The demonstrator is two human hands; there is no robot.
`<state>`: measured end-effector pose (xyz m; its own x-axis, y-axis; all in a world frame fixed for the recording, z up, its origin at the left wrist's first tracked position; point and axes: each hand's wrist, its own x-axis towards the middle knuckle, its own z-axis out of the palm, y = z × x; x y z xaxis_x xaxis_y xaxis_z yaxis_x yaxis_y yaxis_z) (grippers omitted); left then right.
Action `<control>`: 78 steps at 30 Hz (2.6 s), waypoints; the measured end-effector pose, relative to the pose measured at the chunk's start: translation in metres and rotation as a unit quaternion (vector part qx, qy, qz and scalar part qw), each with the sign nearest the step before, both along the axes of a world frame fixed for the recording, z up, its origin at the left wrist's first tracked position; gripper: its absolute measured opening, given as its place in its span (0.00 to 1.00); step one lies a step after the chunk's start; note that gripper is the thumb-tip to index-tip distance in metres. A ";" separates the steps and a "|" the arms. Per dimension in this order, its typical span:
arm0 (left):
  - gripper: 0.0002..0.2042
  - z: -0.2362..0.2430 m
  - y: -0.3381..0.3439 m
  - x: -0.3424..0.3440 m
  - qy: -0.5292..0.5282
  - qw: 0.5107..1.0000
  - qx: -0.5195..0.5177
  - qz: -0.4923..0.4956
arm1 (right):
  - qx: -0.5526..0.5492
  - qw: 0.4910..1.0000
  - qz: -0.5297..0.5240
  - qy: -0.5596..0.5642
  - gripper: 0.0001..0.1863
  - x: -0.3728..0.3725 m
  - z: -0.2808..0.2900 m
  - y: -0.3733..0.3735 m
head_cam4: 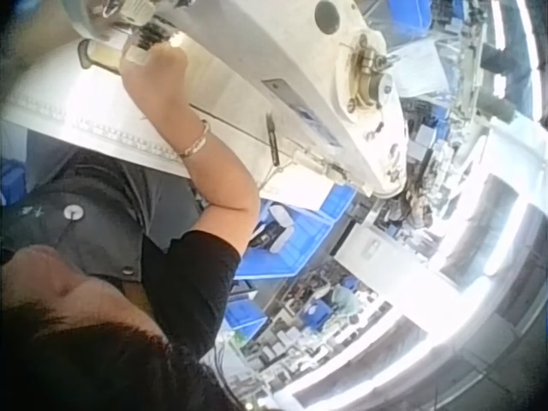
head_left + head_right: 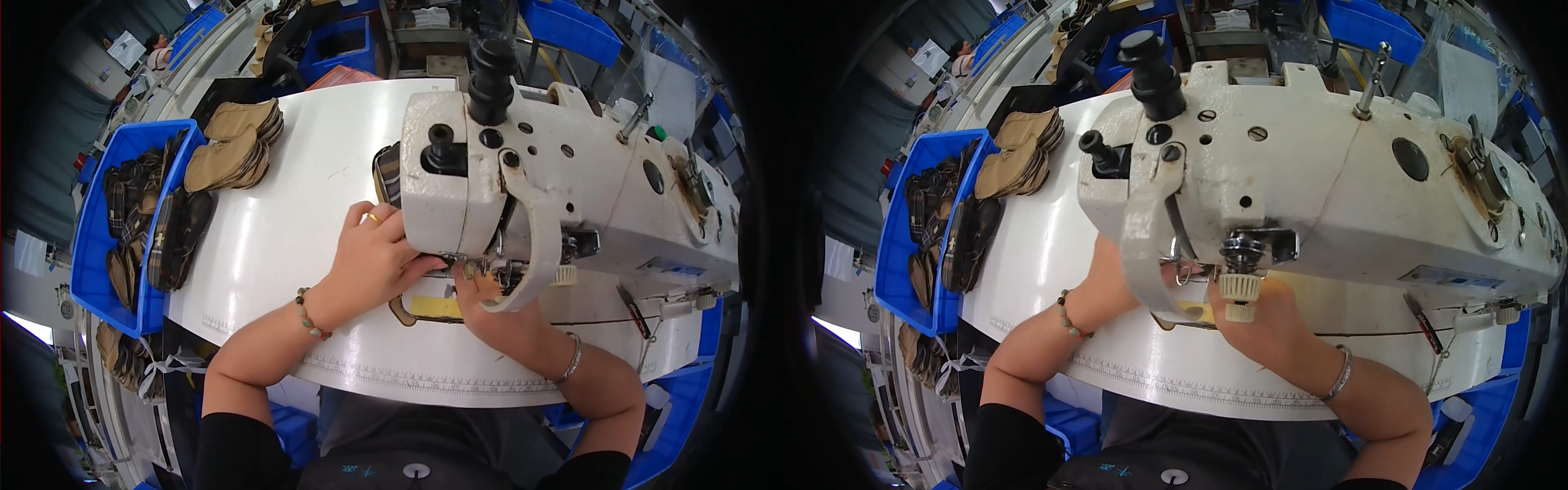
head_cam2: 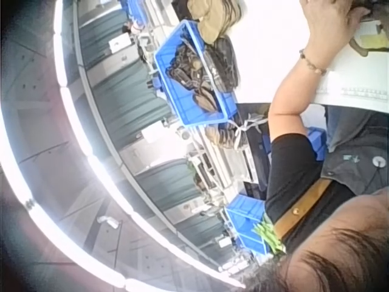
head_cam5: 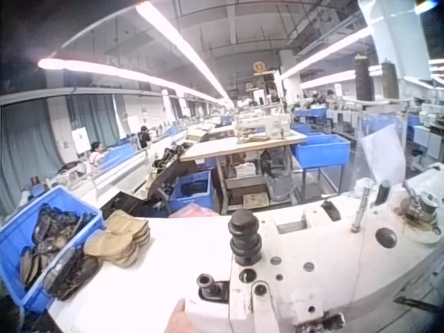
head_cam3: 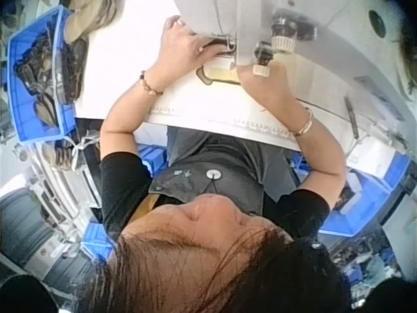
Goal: Sewing pieces of fabric together for shoe manufacturing using an industrial sewing machine.
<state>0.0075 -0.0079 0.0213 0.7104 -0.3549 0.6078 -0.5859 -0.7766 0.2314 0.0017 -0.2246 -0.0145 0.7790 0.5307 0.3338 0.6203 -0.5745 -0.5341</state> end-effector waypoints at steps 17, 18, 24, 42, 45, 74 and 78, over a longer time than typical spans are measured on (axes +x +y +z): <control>0.14 -0.002 0.018 0.002 0.097 0.993 0.020 -0.065 | -0.037 0.968 0.057 -0.241 0.13 0.012 -0.004 0.001; 0.14 -0.006 0.016 0.002 0.079 0.994 0.029 -0.073 | -0.036 0.968 0.060 -0.242 0.13 0.012 -0.003 0.002; 0.13 -0.005 0.009 -0.005 0.120 0.992 0.038 -0.030 | -0.028 0.967 0.059 -0.246 0.12 0.010 0.006 0.000; 0.07 0.002 0.011 -0.007 -0.009 0.989 0.124 -0.079 | 0.107 0.991 0.015 -0.079 0.08 0.007 -0.012 0.006; 0.07 -0.005 0.017 -0.002 -0.046 0.982 0.157 -0.093 | 0.043 0.995 0.019 -0.083 0.08 0.003 -0.002 0.004; 0.14 -0.004 0.007 -0.012 0.157 0.973 0.099 -0.135 | -0.274 0.926 0.111 -0.233 0.17 -0.004 -0.004 0.000; 0.14 -0.007 0.006 -0.007 0.165 0.973 0.090 -0.133 | -0.221 0.933 0.119 -0.257 0.17 -0.006 0.003 0.000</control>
<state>0.0008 -0.0014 0.0142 0.7256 -0.6320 0.2723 -0.6878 -0.6538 0.3154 -0.0042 -0.2249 -0.0120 0.4177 0.8430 0.3388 0.8678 -0.4807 0.1260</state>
